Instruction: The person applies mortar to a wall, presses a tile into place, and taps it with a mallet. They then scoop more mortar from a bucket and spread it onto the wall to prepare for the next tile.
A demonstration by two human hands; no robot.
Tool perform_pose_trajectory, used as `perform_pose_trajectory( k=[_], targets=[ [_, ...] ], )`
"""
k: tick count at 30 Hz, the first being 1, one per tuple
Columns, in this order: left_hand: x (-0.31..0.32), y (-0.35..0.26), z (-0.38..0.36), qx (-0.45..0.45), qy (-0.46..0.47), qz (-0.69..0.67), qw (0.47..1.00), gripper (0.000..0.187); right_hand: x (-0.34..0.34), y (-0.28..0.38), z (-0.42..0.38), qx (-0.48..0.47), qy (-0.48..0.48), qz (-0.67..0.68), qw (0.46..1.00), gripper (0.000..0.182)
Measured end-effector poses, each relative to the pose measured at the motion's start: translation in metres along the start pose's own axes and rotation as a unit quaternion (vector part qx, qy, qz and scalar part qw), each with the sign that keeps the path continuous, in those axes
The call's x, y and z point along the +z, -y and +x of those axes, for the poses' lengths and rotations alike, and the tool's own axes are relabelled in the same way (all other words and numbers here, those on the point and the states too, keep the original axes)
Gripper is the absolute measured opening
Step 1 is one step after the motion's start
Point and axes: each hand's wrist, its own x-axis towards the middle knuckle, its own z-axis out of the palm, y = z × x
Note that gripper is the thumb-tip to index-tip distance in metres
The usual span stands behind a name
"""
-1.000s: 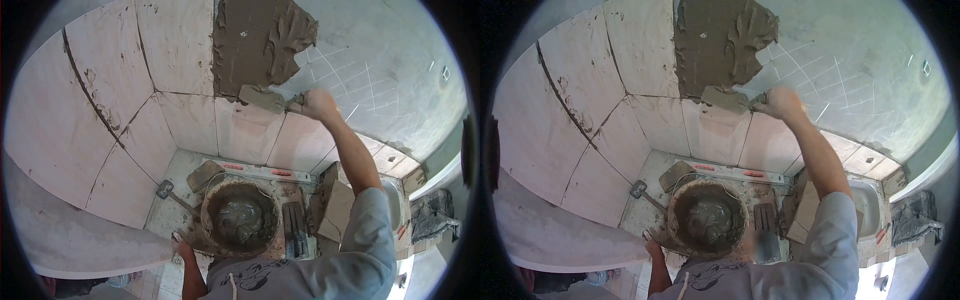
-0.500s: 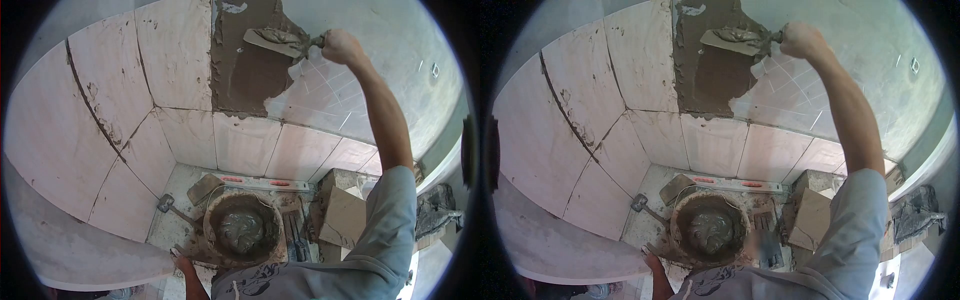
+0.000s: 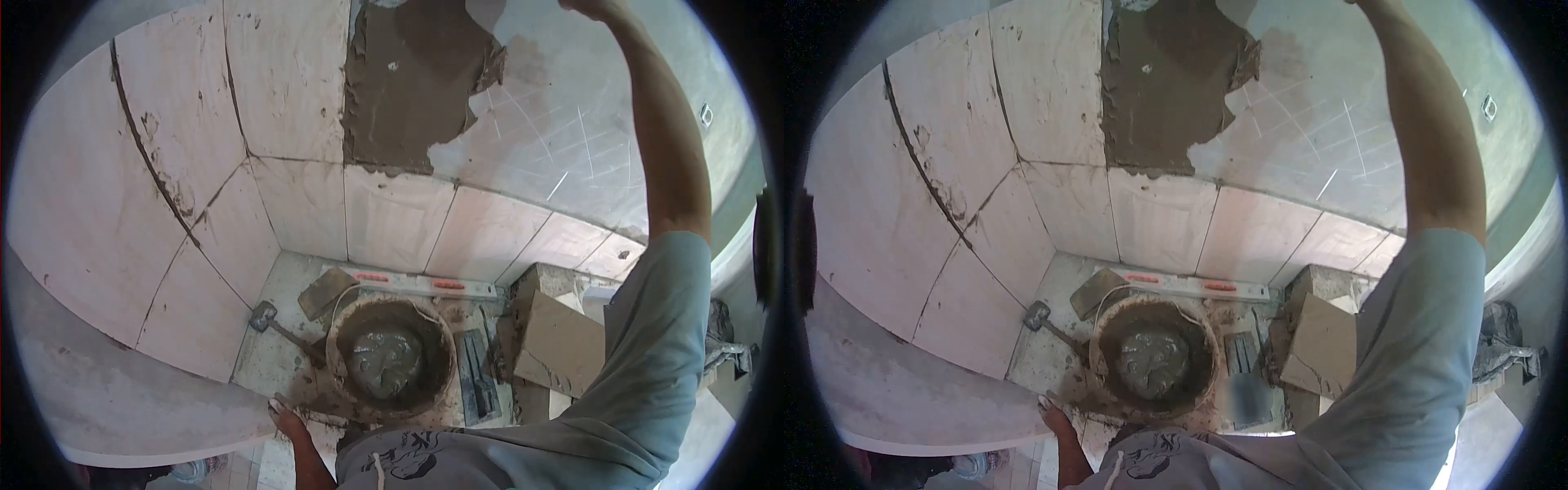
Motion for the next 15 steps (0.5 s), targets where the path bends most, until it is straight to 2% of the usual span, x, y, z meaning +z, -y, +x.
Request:
perform_pose_trajectory(
  k=[2,4,5,6,7,8,10,11,12,13,14,15],
  targets=[
    [0.007,0.026,0.012,0.03,-0.009,-0.005,1.0,0.07,-0.019,0.023,-0.036,0.029,-0.01,-0.042,0.999,0.042],
    [0.003,0.011,0.006,0.052,0.01,0.019,0.998,0.071,-0.009,0.025,-0.064,-0.098,-0.06,-0.08,0.99,0.041],
    [0.015,0.058,0.032,0.086,0.017,-0.052,0.995,0.07,-0.023,0.061,-0.104,-0.084,-0.039,-0.081,0.992,0.04],
    [0.005,0.012,0.013,0.031,0.044,-0.078,0.996,0.07,-0.032,0.094,-0.138,-0.07,-0.013,-0.083,0.994,0.04],
    [0.006,0.028,0.023,0.052,0.06,-0.092,0.993,0.07,0.003,0.076,-0.15,-0.067,0.021,0.058,0.996,0.03],
    [0.001,0.006,0.016,0.039,0.071,-0.089,0.993,0.071,0.042,0.059,-0.167,-0.05,0.054,0.195,0.978,0.022],
    [-0.004,-0.02,0.009,0.024,0.092,-0.068,0.993,0.072,0.043,0.126,-0.248,-0.043,0.175,0.4,0.899,0.026],
    [-0.003,-0.022,0.012,0.033,0.111,-0.076,0.99,0.072,0.039,0.159,-0.284,0.04,0.238,0.414,0.878,0.027],
    [-0.002,-0.023,0.014,0.043,0.131,-0.089,0.986,0.073,0.05,0.173,-0.313,0.034,0.333,0.474,0.815,0.028],
    [-0.004,-0.024,0.016,0.041,0.139,-0.083,0.986,0.073,0.046,0.2,-0.342,0.137,0.407,0.533,0.73,0.03],
    [-0.004,-0.025,0.019,0.028,0.148,-0.065,0.986,0.073,0.06,0.215,-0.372,0.085,0.436,0.521,0.729,0.033],
    [-0.004,-0.028,0.022,0.015,0.156,-0.049,0.987,0.074,0.05,0.237,-0.387,0.126,0.494,0.545,0.666,0.032]
  ],
)
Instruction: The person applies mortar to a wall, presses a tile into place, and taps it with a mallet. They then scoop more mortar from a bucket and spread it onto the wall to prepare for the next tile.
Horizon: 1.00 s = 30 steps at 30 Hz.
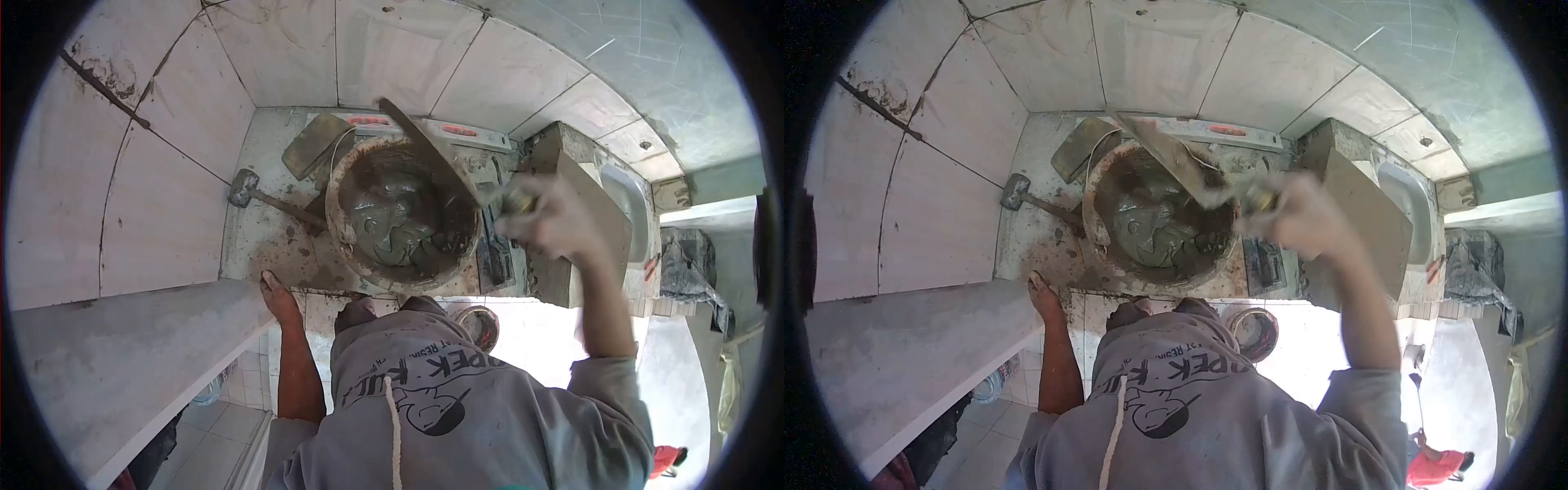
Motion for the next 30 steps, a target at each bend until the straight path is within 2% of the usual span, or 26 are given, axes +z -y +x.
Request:
perform_pose_trajectory(
  k=[2,5,7,9,10,13,15,16,18,22,24,25,27,28,30],
  targets=[
    [-0.001,-0.011,-0.003,-0.008,0.012,-0.005,1.0,0.073,0.061,-0.03,0.003,0.14,0.099,0.202,0.964,0.029],
    [-0.008,-0.006,0.005,-0.012,0.027,0.006,1.0,0.072,0.102,-0.07,0.009,0.184,0.123,0.246,0.944,0.023],
    [0.002,-0.002,0.013,-0.019,0.022,0.0,1.0,0.072,0.1,-0.074,0.005,0.248,0.137,0.319,0.904,0.017],
    [-0.004,0.006,0.013,-0.017,0.04,-0.078,0.996,0.073,0.092,-0.066,-0.006,0.245,0.12,0.321,0.907,0.015],
    [-0.002,0.011,0.019,-0.015,0.047,-0.075,0.996,0.073,0.086,-0.061,-0.008,0.237,0.105,0.358,0.897,0.014],
    [0.003,0.023,0.023,0.006,0.018,-0.047,0.999,0.074,0.074,-0.057,-0.015,0.212,0.099,0.41,0.882,0.013],
    [0.002,0.02,0.027,-0.015,0.027,0.025,0.999,0.075,0.08,-0.063,-0.017,0.143,0.108,0.462,0.868,0.014],
    [0.003,0.007,0.021,-0.013,0.03,0.027,0.999,0.075,0.084,-0.07,-0.016,0.144,0.105,0.465,0.867,0.014],
    [0.009,-0.017,0.005,-0.014,0.019,0.013,1.0,0.075,0.094,-0.098,-0.009,0.253,0.138,0.386,0.876,0.014],
    [0.008,-0.018,0.01,-0.013,0.014,0.03,0.999,0.073,0.1,-0.131,-0.015,0.221,0.145,0.45,0.853,0.016],
    [0.013,-0.037,0.001,-0.024,0.073,-0.111,0.991,0.07,0.097,-0.143,-0.018,0.193,0.182,0.517,0.814,0.019],
    [0.019,-0.059,-0.01,-0.022,0.076,-0.106,0.991,0.07,0.099,-0.156,-0.017,0.194,0.18,0.522,0.811,0.019],
    [0.036,-0.108,-0.038,0.031,0.154,-0.089,0.984,0.068,0.111,-0.19,-0.01,0.184,0.199,0.571,0.775,0.019],
    [0.045,-0.121,-0.046,0.032,0.152,-0.089,0.984,0.068,0.118,-0.195,-0.01,0.183,0.196,0.59,0.762,0.02],
    [0.063,-0.143,-0.061,0.09,0.194,-0.064,0.975,0.069,0.134,-0.209,-0.011,0.191,0.221,0.616,0.731,0.019]
  ],
)
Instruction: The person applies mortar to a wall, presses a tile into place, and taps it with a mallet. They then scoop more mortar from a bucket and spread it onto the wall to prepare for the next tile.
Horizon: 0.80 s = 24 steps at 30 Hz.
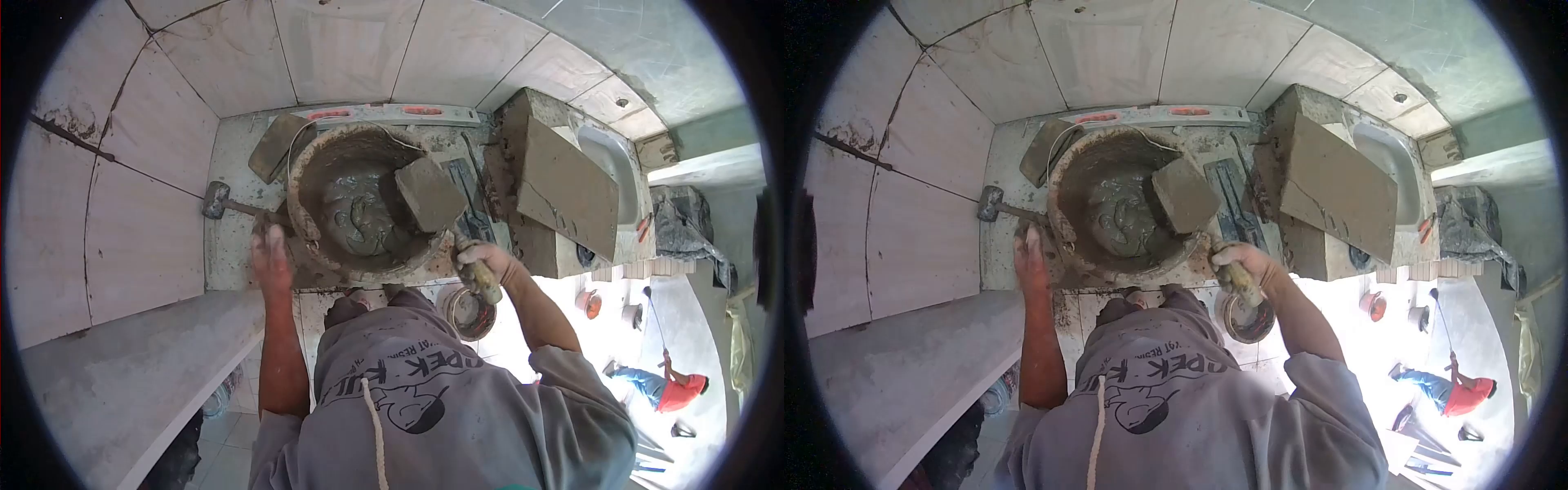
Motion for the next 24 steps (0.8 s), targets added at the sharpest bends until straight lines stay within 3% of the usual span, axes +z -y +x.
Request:
perform_pose_trajectory(
  k=[4,6,7,9,12,17,24],
  targets=[
    [0.03,-0.018,0.003,0.069,0.075,0.069,0.992,0.073,-0.033,-0.034,0.025,-0.01,-0.008,0.052,0.999,0.021],
    [0.038,-0.019,0.006,-0.031,0.068,0.082,0.994,0.079,-0.038,-0.036,0.024,-0.012,0.011,0.055,0.998,0.023],
    [0.042,-0.019,0.005,-0.031,0.07,0.089,0.993,0.079,-0.038,-0.035,0.021,-0.018,0.024,0.053,0.998,0.025],
    [0.046,-0.015,0.006,0.074,-0.001,0.128,0.989,0.08,-0.046,-0.034,0.016,-0.007,0.053,0.063,0.997,0.027],
    [0.042,-0.006,0.013,0.062,-0.025,0.192,0.979,0.088,-0.063,-0.041,0.008,0.015,0.082,0.069,0.994,0.031],
    [0.049,-0.02,0.002,0.056,-0.033,0.141,0.988,0.092,-0.083,-0.043,-0.011,0.016,0.111,0.05,0.992,0.035],
    [0.051,-0.014,0.001,0.067,-0.074,0.136,0.986,0.088,-0.08,-0.041,-0.09,0.035,-0.01,-0.025,0.999,0.034]
  ],
)
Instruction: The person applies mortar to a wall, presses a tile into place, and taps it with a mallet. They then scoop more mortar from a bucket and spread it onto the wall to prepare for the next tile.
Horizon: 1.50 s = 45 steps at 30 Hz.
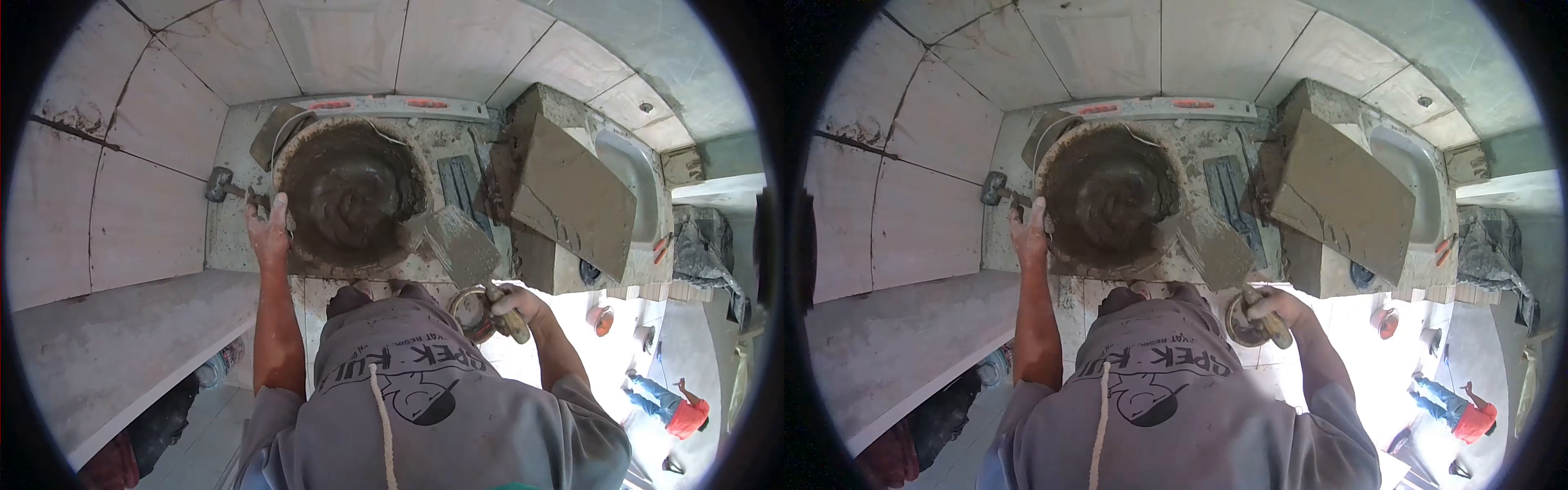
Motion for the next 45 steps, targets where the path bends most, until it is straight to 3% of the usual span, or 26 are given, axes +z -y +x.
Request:
perform_pose_trajectory(
  k=[4,5,7,8,9,11,12,13,15,18,20,22,25,28,31,37,39,41,43,45],
  targets=[
    [0.0,0.015,0.005,0.004,-0.01,-0.014,1.0,0.085,0.048,0.052,-0.05,-0.005,-0.166,-0.219,0.961,0.017],
    [0.001,0.012,0.003,0.033,-0.006,-0.042,0.999,0.084,0.041,0.068,-0.053,-0.017,-0.124,-0.286,0.95,0.016],
    [0.005,0.032,0.01,0.046,-0.011,-0.054,0.997,0.08,0.078,0.112,-0.072,-0.088,-0.226,-0.418,0.876,0.022],
    [0.002,0.029,0.01,0.061,-0.017,-0.063,0.996,0.08,0.094,0.14,-0.079,-0.213,-0.219,-0.572,0.761,0.024],
    [0.0,0.028,0.008,0.041,-0.023,0.004,0.999,0.078,0.111,0.173,-0.085,-0.323,-0.203,-0.695,0.61,0.026],
    [-0.007,0.029,0.005,0.024,-0.034,0.069,0.997,0.076,0.163,0.221,-0.09,-0.338,-0.326,-0.713,0.521,0.019],
    [-0.009,0.031,0.005,0.025,-0.042,0.021,0.999,0.075,0.153,0.255,-0.08,-0.393,-0.326,-0.753,0.415,0.015],
    [-0.011,0.036,0.003,0.024,-0.047,-0.026,0.998,0.074,0.168,0.282,-0.074,-0.36,-0.394,-0.767,0.356,0.016],
    [-0.023,0.065,0.003,0.026,-0.054,-0.064,0.996,0.072,0.184,0.331,-0.053,-0.372,-0.421,-0.772,0.298,0.015],
    [-0.052,0.094,-0.008,0.041,-0.137,-0.061,0.988,0.064,0.194,0.382,-0.016,-0.391,-0.437,-0.771,0.25,0.013],
    [-0.084,0.064,-0.025,-0.102,-0.137,-0.059,0.984,0.062,0.193,0.409,0.006,-0.397,-0.459,-0.771,0.196,0.013],
    [-0.106,0.09,-0.032,-0.118,-0.183,-0.122,0.968,0.065,0.191,0.433,0.02,-0.405,-0.477,-0.762,0.165,0.013],
    [-0.139,0.148,-0.032,-0.102,-0.226,-0.047,0.968,0.072,0.187,0.458,0.014,-0.407,-0.497,-0.753,0.143,0.012],
    [-0.148,0.162,-0.042,-0.114,-0.277,-0.098,0.949,0.073,0.191,0.482,-0.019,-0.488,-0.514,-0.702,0.072,0.01],
    [-0.14,0.166,-0.038,-0.152,-0.281,-0.12,0.94,0.072,0.206,0.507,-0.067,-0.496,-0.56,-0.661,0.058,0.011],
    [-0.099,0.106,-0.03,-0.169,-0.228,-0.177,0.942,0.068,0.241,0.556,-0.14,-0.464,-0.621,-0.631,0.017,0.016],
    [-0.094,0.124,-0.022,-0.11,-0.209,-0.186,0.954,0.067,0.262,0.556,-0.165,-0.458,-0.631,-0.625,0.029,0.017],
    [-0.1,0.131,-0.02,-0.108,-0.22,-0.141,0.959,0.066,0.274,0.557,-0.171,-0.477,-0.649,-0.592,-0.031,0.019],
    [-0.102,0.148,-0.023,-0.109,-0.227,-0.1,0.963,0.066,0.283,0.534,-0.151,-0.494,-0.622,-0.608,-0.014,0.021],
    [-0.103,0.163,-0.028,-0.142,-0.232,-0.149,0.951,0.066,0.286,0.509,-0.119,-0.492,-0.589,-0.641,0.014,0.027]
  ],
)
